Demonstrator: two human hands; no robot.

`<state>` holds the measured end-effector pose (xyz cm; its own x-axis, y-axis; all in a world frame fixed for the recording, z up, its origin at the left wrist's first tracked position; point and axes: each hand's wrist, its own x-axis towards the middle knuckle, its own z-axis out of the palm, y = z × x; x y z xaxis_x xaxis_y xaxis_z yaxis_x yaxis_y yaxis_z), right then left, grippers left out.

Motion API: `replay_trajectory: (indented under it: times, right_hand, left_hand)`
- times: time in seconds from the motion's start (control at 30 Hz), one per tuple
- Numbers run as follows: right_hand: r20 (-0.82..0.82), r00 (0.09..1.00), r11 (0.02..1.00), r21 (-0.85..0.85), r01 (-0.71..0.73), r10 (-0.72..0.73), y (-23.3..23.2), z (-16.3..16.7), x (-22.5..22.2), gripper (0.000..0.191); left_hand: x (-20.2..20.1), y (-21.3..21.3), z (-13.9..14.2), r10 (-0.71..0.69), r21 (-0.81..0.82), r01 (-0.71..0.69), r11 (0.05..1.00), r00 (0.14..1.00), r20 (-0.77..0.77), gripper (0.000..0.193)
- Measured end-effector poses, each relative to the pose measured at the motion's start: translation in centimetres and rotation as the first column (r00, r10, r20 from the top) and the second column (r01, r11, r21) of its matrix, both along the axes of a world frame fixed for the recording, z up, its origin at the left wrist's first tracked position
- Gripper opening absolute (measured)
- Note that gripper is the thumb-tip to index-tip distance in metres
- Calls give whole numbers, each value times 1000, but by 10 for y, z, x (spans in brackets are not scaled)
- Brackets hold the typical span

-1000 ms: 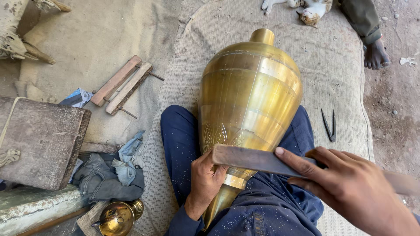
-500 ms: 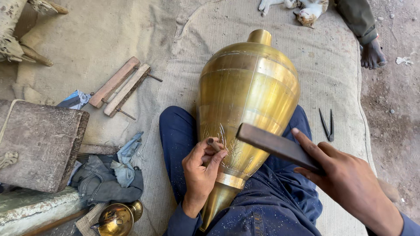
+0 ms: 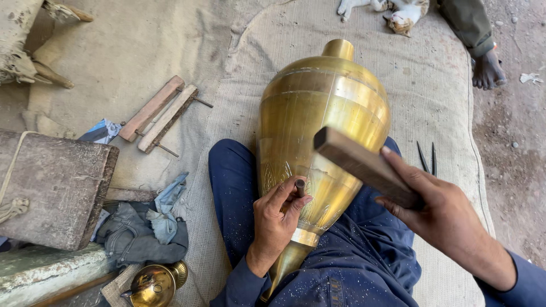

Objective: The person sits on the ground and uses a hammer and chisel to engrave a floral pattern onto a large brass vessel. They repeatedly strike the chisel to create fine lines and details on the curved surface.

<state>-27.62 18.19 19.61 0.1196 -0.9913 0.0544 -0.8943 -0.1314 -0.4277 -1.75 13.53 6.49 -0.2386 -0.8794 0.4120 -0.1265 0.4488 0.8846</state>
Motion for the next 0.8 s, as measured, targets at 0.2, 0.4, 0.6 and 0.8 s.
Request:
replay_trajectory:
  times: [0.2,0.4,0.6,0.8]
  right_hand:
    - [-316,949,950,290,115,-19,-2,27,0,87]
    - [-347,938,876,459,149,22,0,22,-4,81]
    - [-278,957,920,349,179,-81,29,1,-4,81]
    - [-304,945,892,384,239,-122,47,-15,-11,84]
  left_hand:
    - [0,-3,-3,-41,60,42,997,999,-14,46]
    - [4,-14,3,-154,120,156,980,988,-32,50]
    - [8,-19,9,-226,37,223,974,967,120,51]
    - [8,-27,13,-306,38,304,952,945,119,44]
